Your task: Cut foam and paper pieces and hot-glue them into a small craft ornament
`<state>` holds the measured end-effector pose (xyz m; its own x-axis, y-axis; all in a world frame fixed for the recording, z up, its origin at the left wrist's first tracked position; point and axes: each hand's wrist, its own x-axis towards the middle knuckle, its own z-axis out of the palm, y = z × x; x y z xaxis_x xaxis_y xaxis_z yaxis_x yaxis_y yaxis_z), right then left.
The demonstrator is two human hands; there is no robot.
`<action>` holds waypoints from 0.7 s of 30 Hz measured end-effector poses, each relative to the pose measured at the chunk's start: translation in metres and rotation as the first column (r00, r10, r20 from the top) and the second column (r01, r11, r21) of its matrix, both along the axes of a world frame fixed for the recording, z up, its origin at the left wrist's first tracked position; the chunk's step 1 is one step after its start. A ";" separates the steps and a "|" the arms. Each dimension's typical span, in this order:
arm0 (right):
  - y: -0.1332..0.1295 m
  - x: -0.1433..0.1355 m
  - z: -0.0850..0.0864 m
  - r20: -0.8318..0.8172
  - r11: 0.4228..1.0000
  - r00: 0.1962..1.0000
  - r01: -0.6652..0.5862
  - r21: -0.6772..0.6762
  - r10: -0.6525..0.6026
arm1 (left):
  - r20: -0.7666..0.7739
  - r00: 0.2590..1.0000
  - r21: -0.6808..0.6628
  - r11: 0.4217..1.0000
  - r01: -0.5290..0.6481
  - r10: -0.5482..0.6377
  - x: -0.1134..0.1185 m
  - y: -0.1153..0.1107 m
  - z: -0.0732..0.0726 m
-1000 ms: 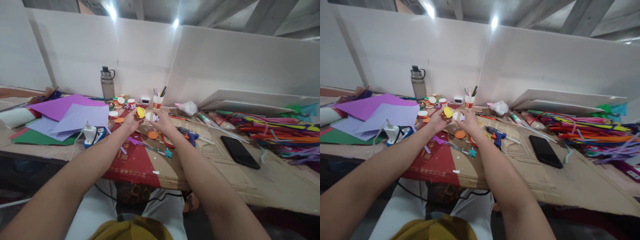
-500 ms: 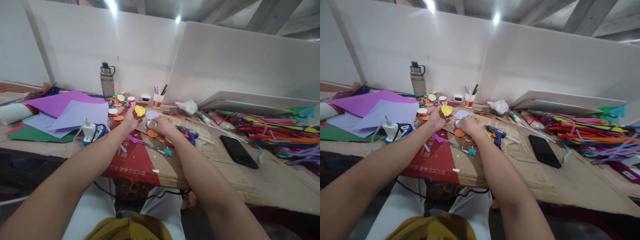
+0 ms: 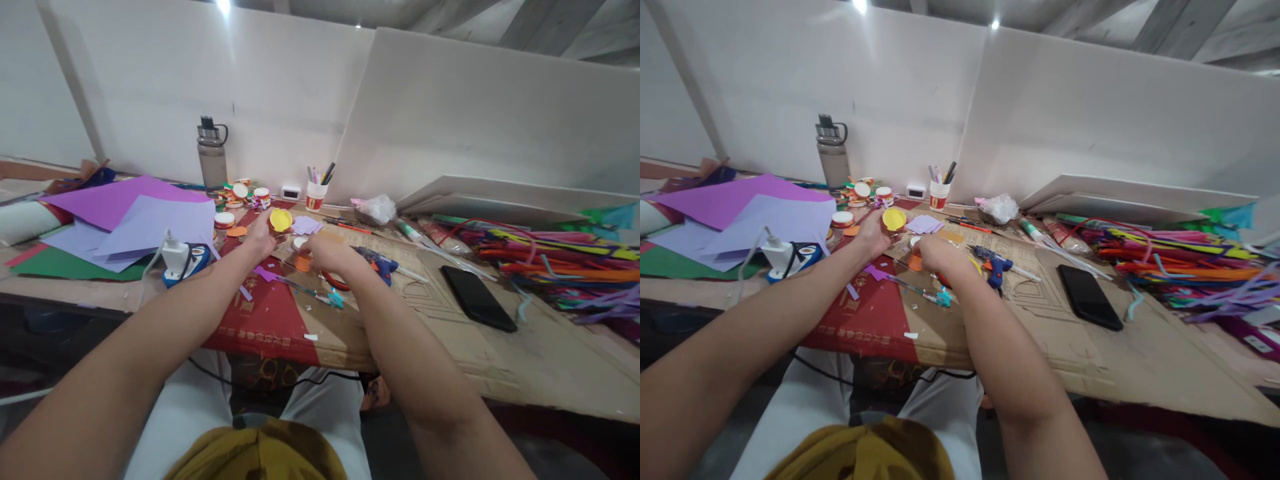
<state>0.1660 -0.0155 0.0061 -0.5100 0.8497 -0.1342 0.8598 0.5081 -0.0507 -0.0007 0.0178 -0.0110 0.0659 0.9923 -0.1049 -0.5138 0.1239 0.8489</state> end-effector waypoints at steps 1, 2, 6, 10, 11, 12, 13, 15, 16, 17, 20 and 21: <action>0.000 -0.001 -0.001 0.001 1.000 1.000 -0.010 0.016 0.010 | -0.010 1.000 -0.001 1.000 0.005 -0.005 0.000 0.000 0.000; 0.001 -0.001 -0.002 -0.011 0.999 1.000 -0.017 0.037 0.017 | -0.019 1.000 -0.004 1.000 0.008 -0.008 0.001 0.000 0.000; -0.001 0.000 -0.001 -0.079 0.998 0.997 0.011 0.069 -0.006 | -0.052 0.999 -0.031 1.000 0.002 -0.003 0.001 0.002 -0.001; -0.003 0.003 0.005 -0.159 0.998 0.986 0.062 0.031 -0.056 | -0.121 0.993 -0.071 0.997 -0.023 0.014 0.000 0.005 -0.001; -0.003 0.005 0.007 -0.192 0.998 0.980 0.059 0.015 -0.055 | -0.138 0.990 -0.076 0.997 -0.026 0.016 0.000 0.005 -0.001; -0.002 0.007 0.011 -0.227 0.999 0.973 0.047 -0.003 -0.046 | -0.151 0.988 -0.077 0.997 -0.030 0.018 -0.001 0.005 -0.001; -0.002 0.009 0.014 -0.261 0.999 0.965 0.028 -0.022 -0.032 | -0.159 0.987 -0.074 0.997 -0.032 0.020 -0.001 0.004 -0.001; -0.001 0.013 0.019 -0.338 0.997 0.941 -0.031 -0.067 0.007 | -0.171 0.985 -0.059 0.998 -0.028 0.018 -0.002 0.004 0.000; -0.001 0.015 0.021 -0.375 0.994 0.926 -0.065 -0.087 0.028 | -0.180 0.984 -0.047 0.999 -0.021 0.012 -0.003 0.004 0.000; 0.000 0.016 0.022 -0.407 0.990 0.912 -0.093 -0.104 0.043 | -0.190 0.982 -0.036 0.999 -0.011 0.004 -0.003 0.004 0.000; 0.004 0.020 0.020 -0.453 0.987 0.890 -0.119 -0.104 0.059 | -0.215 0.976 -0.018 1.000 0.020 -0.023 -0.004 0.005 -0.001; 0.006 0.020 0.018 -0.455 0.991 0.889 -0.102 -0.089 0.051 | -0.220 0.975 -0.017 0.999 0.032 -0.035 -0.004 0.006 -0.002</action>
